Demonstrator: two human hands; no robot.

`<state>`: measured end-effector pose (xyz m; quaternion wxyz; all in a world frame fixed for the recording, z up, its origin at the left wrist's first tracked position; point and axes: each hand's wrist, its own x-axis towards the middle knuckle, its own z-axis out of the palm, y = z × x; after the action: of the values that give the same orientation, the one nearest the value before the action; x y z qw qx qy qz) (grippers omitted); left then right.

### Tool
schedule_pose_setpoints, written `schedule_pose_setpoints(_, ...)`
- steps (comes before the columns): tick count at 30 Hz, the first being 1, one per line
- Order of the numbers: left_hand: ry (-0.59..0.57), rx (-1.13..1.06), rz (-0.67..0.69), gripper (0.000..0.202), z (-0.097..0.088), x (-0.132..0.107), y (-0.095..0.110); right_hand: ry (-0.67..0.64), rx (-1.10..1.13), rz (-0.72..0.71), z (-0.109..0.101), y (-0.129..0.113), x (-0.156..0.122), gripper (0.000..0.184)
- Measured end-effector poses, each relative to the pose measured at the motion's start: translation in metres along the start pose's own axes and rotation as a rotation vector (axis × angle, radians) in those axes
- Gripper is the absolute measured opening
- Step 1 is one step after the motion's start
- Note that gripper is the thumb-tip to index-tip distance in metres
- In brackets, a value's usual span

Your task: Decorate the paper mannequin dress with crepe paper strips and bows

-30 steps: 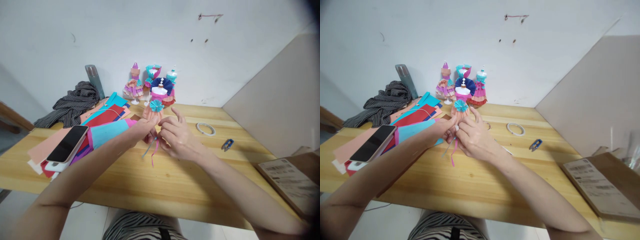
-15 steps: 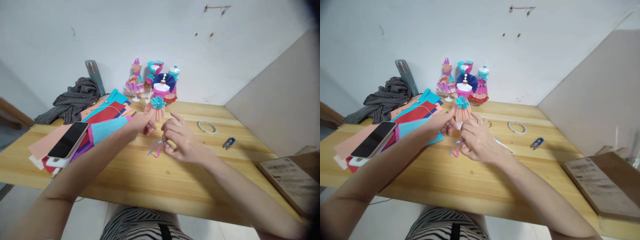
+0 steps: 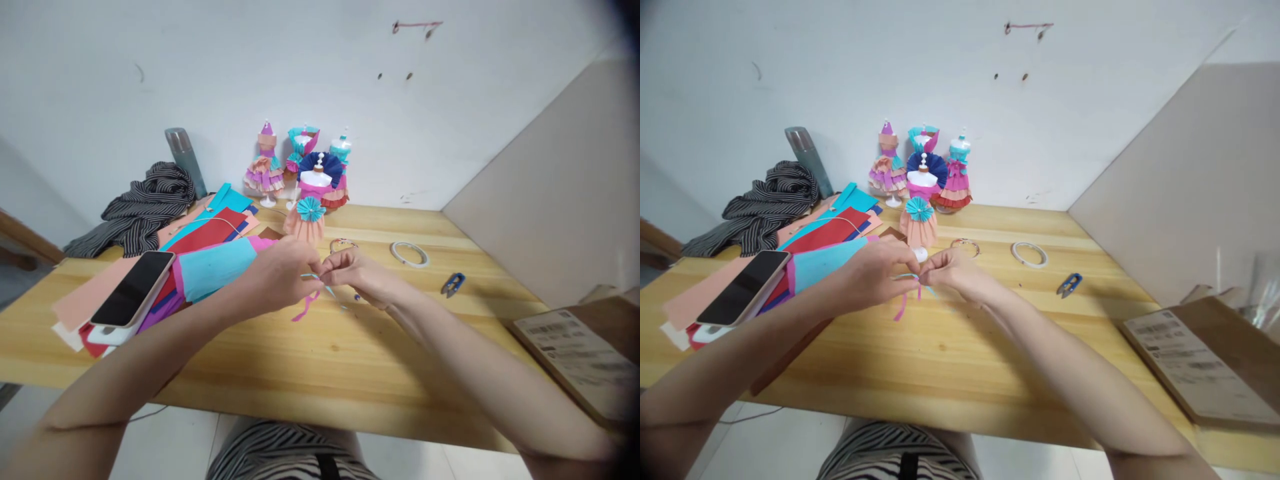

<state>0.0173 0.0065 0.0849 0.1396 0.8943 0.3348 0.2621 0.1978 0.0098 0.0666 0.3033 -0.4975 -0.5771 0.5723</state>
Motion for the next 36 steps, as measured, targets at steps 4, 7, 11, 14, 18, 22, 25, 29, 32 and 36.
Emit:
schedule_pose_setpoints(4,-0.1,0.004,-0.085,0.006,0.004,0.002,-0.007,-0.023,0.032,0.023,-0.001,0.003,-0.001,0.006)
schedule_pose_setpoints(7,-0.12,0.024,-0.07,0.008,0.004,0.0,-0.005,-0.023,0.057,0.033,-0.003,0.005,0.0,0.007)
schedule_pose_setpoints(11,-0.142,0.177,0.027,0.014,0.003,-0.002,0.003,-0.041,0.089,0.062,-0.004,0.005,0.001,0.011)
schedule_pose_setpoints(14,-0.16,0.26,0.065,0.021,0.002,-0.001,0.006,-0.057,0.111,0.079,-0.004,0.004,0.001,0.009)
schedule_pose_setpoints(18,-0.179,0.261,0.07,0.023,0.0,-0.002,0.006,-0.076,0.147,0.088,-0.004,0.002,0.0,0.007)
schedule_pose_setpoints(22,-0.134,0.158,0.033,0.022,-0.001,-0.003,0.005,-0.069,0.136,0.064,-0.003,-0.001,-0.004,0.008)
schedule_pose_setpoints(25,-0.094,0.002,-0.099,0.016,-0.001,-0.002,0.006,-0.055,0.094,0.042,-0.003,-0.002,-0.003,0.007)
schedule_pose_setpoints(29,-0.111,-0.156,-0.246,0.02,-0.001,0.006,0.001,-0.004,-0.047,-0.006,-0.002,-0.004,-0.001,0.009)
schedule_pose_setpoints(32,-0.157,-0.161,-0.294,0.026,0.001,0.011,-0.006,0.032,-0.222,-0.07,0.0,-0.007,-0.002,0.01)
schedule_pose_setpoints(36,-0.223,-0.265,-0.387,0.019,0.001,0.016,-0.012,0.071,-0.412,-0.219,0.002,-0.007,-0.003,0.01)
